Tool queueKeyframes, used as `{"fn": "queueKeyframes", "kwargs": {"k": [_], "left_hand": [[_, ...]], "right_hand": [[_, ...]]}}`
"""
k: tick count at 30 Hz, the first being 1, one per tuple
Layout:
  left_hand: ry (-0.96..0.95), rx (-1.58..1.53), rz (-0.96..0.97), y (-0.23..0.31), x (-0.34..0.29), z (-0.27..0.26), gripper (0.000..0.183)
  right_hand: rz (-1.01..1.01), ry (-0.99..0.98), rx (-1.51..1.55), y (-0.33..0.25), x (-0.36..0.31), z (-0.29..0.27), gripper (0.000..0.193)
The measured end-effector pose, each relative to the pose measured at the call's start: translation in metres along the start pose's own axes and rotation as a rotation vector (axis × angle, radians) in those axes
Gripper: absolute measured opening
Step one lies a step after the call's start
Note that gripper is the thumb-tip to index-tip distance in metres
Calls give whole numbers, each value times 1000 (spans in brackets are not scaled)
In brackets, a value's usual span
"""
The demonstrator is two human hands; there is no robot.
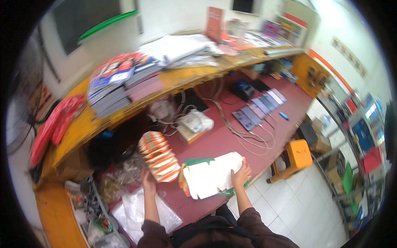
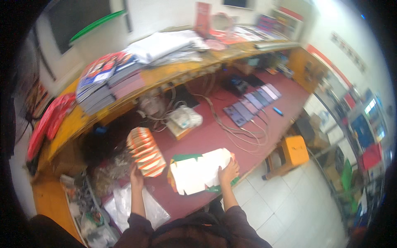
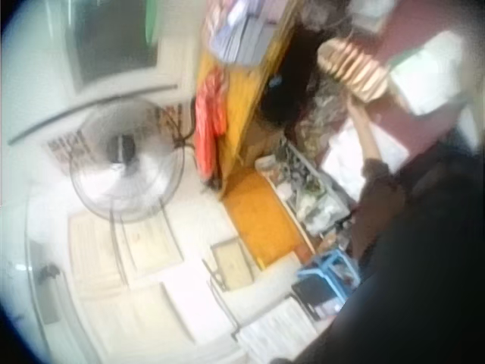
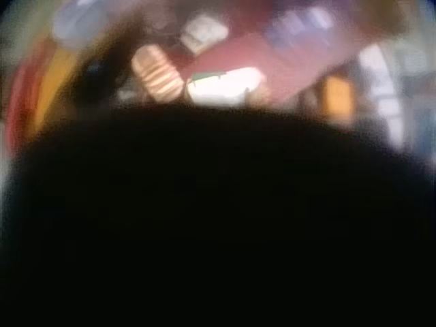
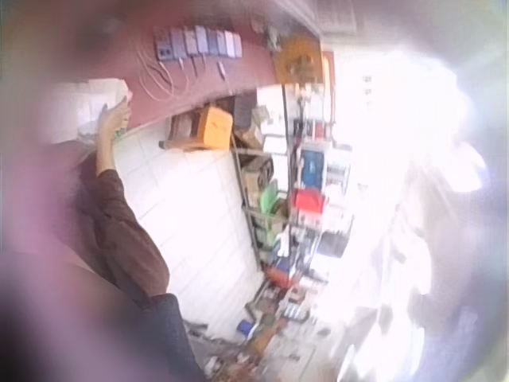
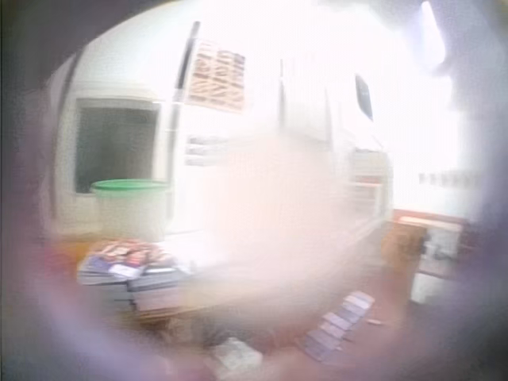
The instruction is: The person assembles small rectangular boxes by folding flat pieces and tucking flaps into place. They repeatedly pick up a flat piece, fold it into a box shape, and place the finished box on a growing stack on the counter.
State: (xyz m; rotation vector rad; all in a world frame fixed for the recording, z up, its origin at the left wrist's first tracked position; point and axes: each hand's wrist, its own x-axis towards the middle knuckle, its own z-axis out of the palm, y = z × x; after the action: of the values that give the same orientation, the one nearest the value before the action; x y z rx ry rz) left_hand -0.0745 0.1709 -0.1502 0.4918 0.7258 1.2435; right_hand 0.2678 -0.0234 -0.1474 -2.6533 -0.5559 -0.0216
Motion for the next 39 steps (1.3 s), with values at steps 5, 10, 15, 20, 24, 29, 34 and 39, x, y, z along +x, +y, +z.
{"fn": "queueKeyframes", "kwargs": {"k": [5, 10, 15, 20, 24, 29, 34, 39], "left_hand": [[312, 1290, 1055, -63, -102, 80, 45], [-1045, 1515, 627, -147, -135, 128, 48], [-1153, 2008, 429, -172, -117, 109, 64], [-831, 858, -190, -148, -134, 149, 58], [-777, 946, 46, -112, -150, 192, 47], [-708, 770, -207, -73, -158, 216, 38], [-942, 955, -20, -71, -162, 230, 35], [-847, 578, -349, -81, -174, 219, 31]], "right_hand": [[-31, -34, 76, 62, -15, 20, 66], [-345, 130, 88, 71, -14, 36, 42], [-115, -171, 486, 40, -8, -4, 26], [-221, -572, 920, 3, -59, -75, 42], [-559, -90, 677, -15, -100, -117, 64], [-653, 280, 620, -2, -103, -158, 43], [-378, 166, 738, 10, -105, -201, 27], [-735, 421, 699, 18, -106, -208, 32]]}}
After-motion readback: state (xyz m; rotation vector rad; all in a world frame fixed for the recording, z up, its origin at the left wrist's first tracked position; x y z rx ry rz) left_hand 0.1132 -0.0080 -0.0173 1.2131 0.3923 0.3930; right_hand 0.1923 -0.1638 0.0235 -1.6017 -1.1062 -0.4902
